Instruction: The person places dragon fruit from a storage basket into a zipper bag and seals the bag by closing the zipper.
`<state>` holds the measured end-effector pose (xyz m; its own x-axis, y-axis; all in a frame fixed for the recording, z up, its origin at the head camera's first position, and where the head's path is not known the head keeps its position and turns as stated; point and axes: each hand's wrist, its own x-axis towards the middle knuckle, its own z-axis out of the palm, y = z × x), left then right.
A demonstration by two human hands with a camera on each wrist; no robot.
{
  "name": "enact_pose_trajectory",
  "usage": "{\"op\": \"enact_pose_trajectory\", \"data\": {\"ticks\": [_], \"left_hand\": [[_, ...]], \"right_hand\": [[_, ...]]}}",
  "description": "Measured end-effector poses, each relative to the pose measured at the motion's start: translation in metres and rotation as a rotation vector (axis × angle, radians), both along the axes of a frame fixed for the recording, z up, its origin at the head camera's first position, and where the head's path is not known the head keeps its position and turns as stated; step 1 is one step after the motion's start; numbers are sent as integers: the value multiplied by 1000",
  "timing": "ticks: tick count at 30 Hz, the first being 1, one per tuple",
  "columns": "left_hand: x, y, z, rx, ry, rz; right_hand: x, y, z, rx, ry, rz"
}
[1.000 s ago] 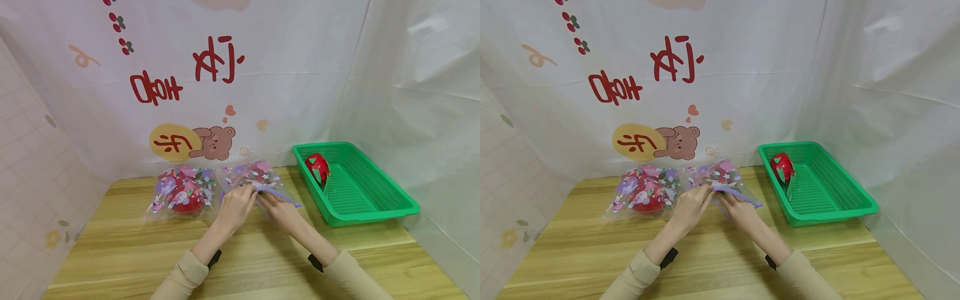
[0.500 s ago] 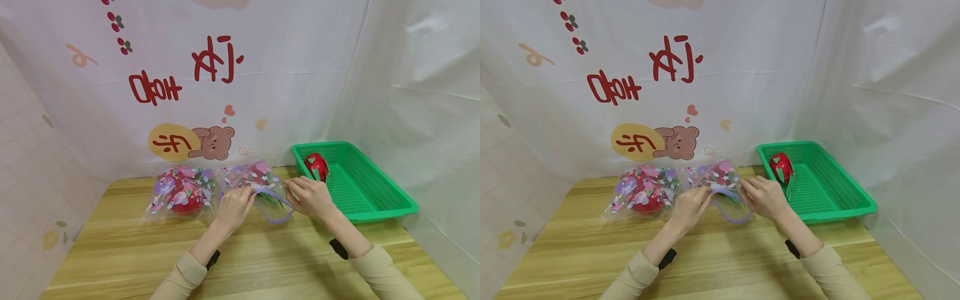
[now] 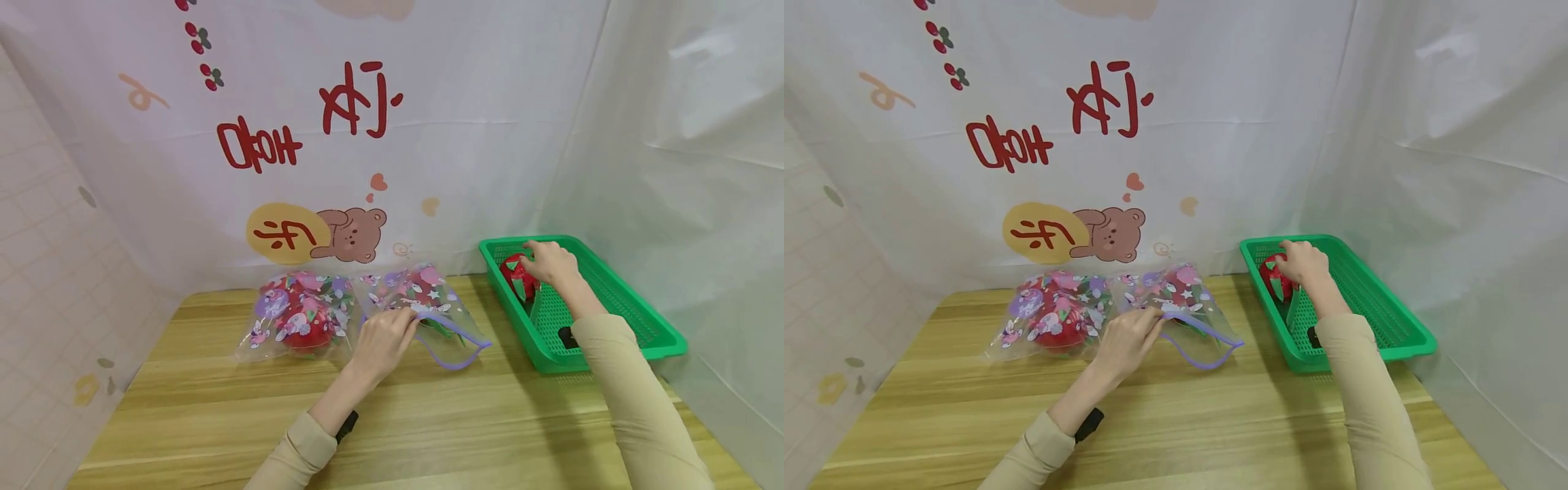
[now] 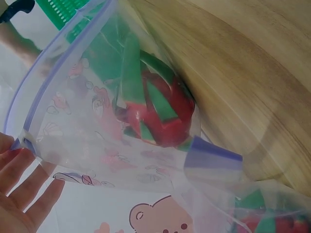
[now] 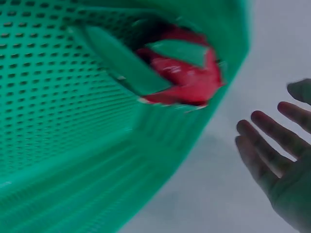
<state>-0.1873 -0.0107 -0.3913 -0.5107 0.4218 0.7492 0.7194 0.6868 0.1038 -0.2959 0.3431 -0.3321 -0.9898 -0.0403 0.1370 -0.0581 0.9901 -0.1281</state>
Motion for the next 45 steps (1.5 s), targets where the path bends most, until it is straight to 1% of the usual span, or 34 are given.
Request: {"op": "enact_pose_trajectory", "data": {"ticks": [3, 6, 14, 19, 21, 25, 31, 34, 36, 39, 45], "left_hand": [[0, 0, 0, 2, 5, -10], [0, 1, 0, 5, 9, -17], [0, 1, 1, 0, 19, -11], [-1, 1, 0, -8, 20, -17], [-1, 1, 0, -7, 23, -18], [-1, 2, 1, -5, 26, -14], [-1, 2, 2, -9, 13, -15], [-1, 2, 1, -8, 4, -23], [-1, 2, 1, -8, 0, -25], [-1, 1, 0, -10, -1, -23], [-1, 2, -1, -7, 9, -18]], "right_hand": [[-6, 13, -9, -9, -107, -49], [-9, 19, -19, -37, -188, -77], [-9, 23, -46, -200, -325, -68], [-10, 27, -53, -190, -383, -55], [-10, 29, -54, -194, -384, -42], [-12, 33, -51, -237, -373, -24], [-12, 28, -50, -236, -323, -18], [-12, 20, -54, -221, -294, -38], [-13, 17, -58, -216, -282, -72], [-15, 17, -63, -206, -295, -108], [-21, 18, -68, -190, -305, -101]]}}
